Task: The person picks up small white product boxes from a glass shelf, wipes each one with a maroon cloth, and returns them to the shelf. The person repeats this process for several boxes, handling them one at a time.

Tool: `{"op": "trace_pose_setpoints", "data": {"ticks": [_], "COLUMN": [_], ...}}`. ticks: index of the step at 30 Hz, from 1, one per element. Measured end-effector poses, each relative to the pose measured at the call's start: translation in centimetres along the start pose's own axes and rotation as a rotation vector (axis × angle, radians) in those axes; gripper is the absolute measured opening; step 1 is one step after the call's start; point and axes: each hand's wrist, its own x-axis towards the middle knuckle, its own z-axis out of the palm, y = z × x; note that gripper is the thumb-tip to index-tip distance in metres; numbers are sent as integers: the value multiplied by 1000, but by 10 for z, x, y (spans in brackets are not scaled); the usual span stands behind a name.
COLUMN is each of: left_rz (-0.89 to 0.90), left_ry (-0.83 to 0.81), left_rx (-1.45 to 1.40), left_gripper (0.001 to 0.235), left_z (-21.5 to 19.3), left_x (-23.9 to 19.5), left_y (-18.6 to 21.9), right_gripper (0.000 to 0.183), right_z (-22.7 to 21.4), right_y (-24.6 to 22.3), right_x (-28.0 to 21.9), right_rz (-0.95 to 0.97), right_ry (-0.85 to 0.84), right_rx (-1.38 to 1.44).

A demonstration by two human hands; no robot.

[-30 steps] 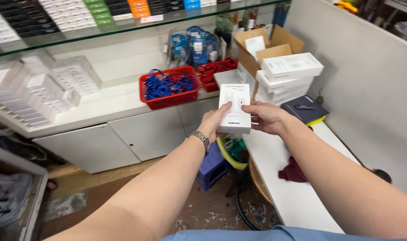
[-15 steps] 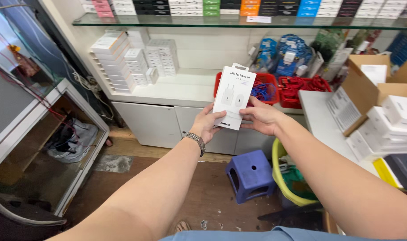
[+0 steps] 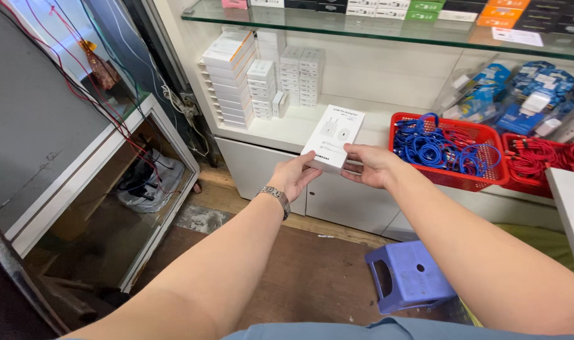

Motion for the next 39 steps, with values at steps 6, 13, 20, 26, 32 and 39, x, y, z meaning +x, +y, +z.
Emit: {"op": "trace_pose_setpoints", "data": {"ticks": [6, 13, 20, 26, 32, 39], "left_rz": [55, 84, 92, 65, 42, 9], "left_ry": [128, 250, 361, 281, 205, 192], "left_rx": [-44, -27, 4, 103, 278, 458], "left_gripper": [54, 61, 52, 28, 19, 17], "left_z": [-23, -21, 2, 6, -6, -1], "left_x": [66, 170, 275, 350, 438, 508], "left_y": [31, 62, 79, 69, 28, -25], "right_gripper": [41, 48, 32, 24, 21, 49], "right_z": [25, 32, 7, -21, -46, -86], "right_y": [-9, -46, -85, -90, -65, -36], "right_x": [74, 183, 288, 351, 421, 471], "right_rz": [15, 117, 131, 169, 113, 113], "right_ry": [-124, -122, -57, 79, 248, 359], "right_rx": [-18, -82, -156, -64, -63, -216]}}
